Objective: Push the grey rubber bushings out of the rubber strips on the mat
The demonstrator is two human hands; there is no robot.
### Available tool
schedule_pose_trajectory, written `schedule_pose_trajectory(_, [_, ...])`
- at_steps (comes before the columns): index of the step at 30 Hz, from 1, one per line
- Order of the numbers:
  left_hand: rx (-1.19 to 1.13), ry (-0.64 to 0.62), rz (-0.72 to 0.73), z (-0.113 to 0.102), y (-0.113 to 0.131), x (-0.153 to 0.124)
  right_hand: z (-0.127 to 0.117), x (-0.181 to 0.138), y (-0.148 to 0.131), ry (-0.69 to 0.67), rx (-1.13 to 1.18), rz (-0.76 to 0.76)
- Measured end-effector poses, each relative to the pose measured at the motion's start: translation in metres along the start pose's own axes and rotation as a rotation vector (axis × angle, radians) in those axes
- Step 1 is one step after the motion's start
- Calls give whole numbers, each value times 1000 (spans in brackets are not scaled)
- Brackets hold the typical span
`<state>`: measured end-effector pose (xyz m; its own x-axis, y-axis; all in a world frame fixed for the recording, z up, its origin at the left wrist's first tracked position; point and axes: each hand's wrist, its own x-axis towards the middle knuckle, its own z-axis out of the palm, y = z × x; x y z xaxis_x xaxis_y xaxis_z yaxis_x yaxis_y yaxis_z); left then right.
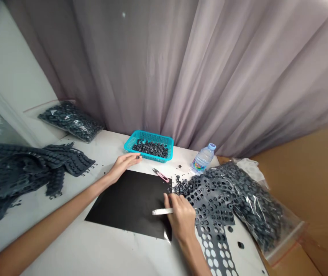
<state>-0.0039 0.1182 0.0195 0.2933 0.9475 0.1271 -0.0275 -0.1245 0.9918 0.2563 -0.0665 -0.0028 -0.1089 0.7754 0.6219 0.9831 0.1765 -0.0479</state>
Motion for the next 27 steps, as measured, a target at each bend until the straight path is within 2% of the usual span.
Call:
schedule_pose_trajectory(4, [265, 116, 141, -7, 5, 76, 11, -2, -6, -140, 106, 0])
schedule_pose_trajectory(6, [379, 146, 207, -7, 5, 95, 14, -2, -6, -184, 141, 14])
schedule_pose_trajectory(8, [469, 158, 274, -11, 2, 98, 16, -1, -5, -198, 146, 45])
schedule_pose_trajectory(12, [614, 190, 344, -32, -15, 68, 20, 1, -9, -210, 148, 73])
schedule_pose_trajectory(16, [752, 207, 300, -65, -30, 29, 24, 2, -16, -202, 149, 49])
schedule_pose_trajectory(19, [836, 183, 255, -83, -34, 9, 25, 1, -18, -197, 144, 30])
schedule_pose_trajectory(27, [1057, 75, 127, -99, -30, -22, 30, -3, -15, -191, 105, 46])
